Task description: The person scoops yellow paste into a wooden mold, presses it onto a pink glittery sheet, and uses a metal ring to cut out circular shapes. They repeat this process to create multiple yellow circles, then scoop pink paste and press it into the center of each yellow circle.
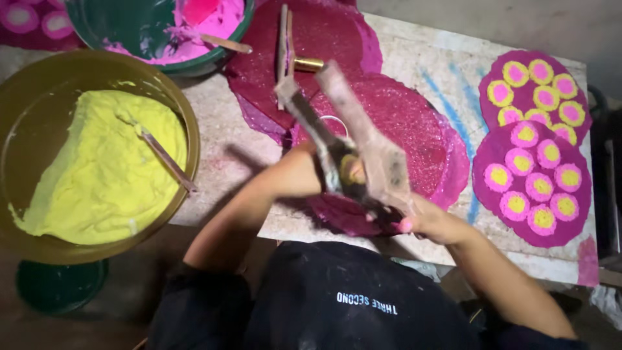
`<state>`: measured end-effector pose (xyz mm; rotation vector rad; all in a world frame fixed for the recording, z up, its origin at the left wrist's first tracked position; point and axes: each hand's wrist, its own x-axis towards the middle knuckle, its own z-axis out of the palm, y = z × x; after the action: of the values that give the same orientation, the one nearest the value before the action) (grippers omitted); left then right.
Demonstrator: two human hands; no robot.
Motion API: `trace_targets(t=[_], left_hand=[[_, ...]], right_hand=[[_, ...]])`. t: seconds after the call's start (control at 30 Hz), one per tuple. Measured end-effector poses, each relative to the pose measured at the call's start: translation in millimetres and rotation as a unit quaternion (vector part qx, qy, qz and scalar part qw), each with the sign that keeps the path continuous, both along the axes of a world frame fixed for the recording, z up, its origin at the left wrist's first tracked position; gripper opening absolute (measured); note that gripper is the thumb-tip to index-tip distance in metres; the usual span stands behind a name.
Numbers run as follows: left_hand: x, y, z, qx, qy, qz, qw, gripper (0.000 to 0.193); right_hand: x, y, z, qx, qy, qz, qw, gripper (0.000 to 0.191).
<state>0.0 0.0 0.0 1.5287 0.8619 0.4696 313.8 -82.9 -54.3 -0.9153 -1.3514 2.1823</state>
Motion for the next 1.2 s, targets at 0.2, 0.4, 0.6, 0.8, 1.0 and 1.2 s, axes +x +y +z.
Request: trace_targets(t=[0.2,0.4,0.6,0.8,1.0,1.2], left_hand=[[-22,62,-169,0.235,0.108,0.248,0.934,0.072],[-15,31,-249,-0.022,0.066,0.263,0.962,0.071],[12,-56,-199,0.158,-0.018,0.355,0.921,0.097],[15,-64,-149,0.357,0.250,0.178,0.882,0.058],[18,-60,-155,0.361,0.273,0.119,0.884,0.046],[12,-40,-142,0.387,0.132,0.148,0.900,0.075]], right_hand=[[48,-70,-42,0.093,-0.135,-0.243,0.956,0.097],[76,-109,-87,0.048,-0.135,-0.377,0.915,0.092],[57,-111,-75,0.087,-0.100,-0.385,0.913,0.083],[17,-90,-32,0.148,-0.043,-0.362,0.919,0.084],[16,-90,-43,0.121,-0.024,-0.343,0.931,0.082],[40,-83,-60,0.014,-0.138,-0.263,0.955,0.087]])
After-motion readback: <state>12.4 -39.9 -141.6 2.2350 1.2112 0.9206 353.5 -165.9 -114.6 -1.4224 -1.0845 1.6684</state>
